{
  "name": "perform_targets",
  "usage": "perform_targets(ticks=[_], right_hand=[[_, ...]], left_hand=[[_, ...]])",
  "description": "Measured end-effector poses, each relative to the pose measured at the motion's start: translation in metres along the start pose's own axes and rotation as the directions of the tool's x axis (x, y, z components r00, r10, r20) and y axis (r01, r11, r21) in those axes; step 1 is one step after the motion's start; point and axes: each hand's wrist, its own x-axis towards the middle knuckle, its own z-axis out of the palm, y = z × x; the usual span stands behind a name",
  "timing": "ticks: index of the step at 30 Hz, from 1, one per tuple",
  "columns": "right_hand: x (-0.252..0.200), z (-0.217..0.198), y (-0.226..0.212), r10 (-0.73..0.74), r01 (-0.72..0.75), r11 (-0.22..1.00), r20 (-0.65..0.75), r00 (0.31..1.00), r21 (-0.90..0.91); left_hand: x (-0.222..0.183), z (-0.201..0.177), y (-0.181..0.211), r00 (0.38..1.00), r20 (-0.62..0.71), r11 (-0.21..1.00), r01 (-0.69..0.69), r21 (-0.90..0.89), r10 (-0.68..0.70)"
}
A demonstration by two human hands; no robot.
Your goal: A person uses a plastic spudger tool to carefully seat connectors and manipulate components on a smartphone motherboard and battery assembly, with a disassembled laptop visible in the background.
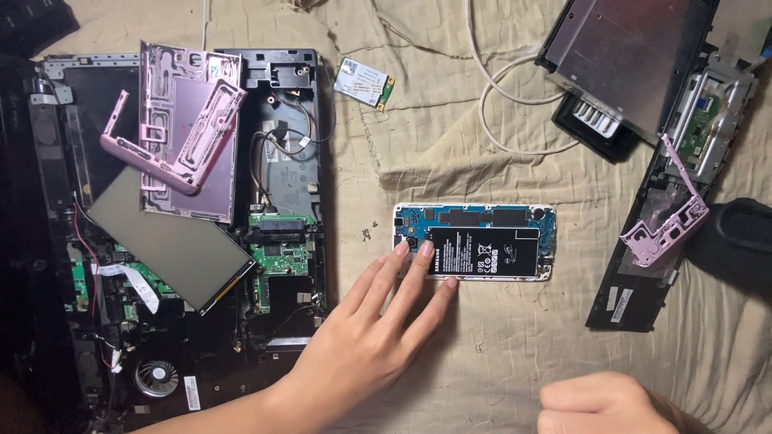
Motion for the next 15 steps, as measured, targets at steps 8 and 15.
perform_targets(ticks=[8,15], right_hand=[[0.001,-0.004,0.003,-0.015,0.006,0.992,0.071,0.997,0.126],[-0.002,0.006,0.0,-0.102,0.095,0.994,-0.164,0.981,-0.053]], left_hand=[[0.0,0.0,0.0,1.0,-0.01,1.0,-0.006,0.014,0.006],[0.0,0.0,0.0,1.0,-0.005,1.0,-0.007,0.012,0.007]])
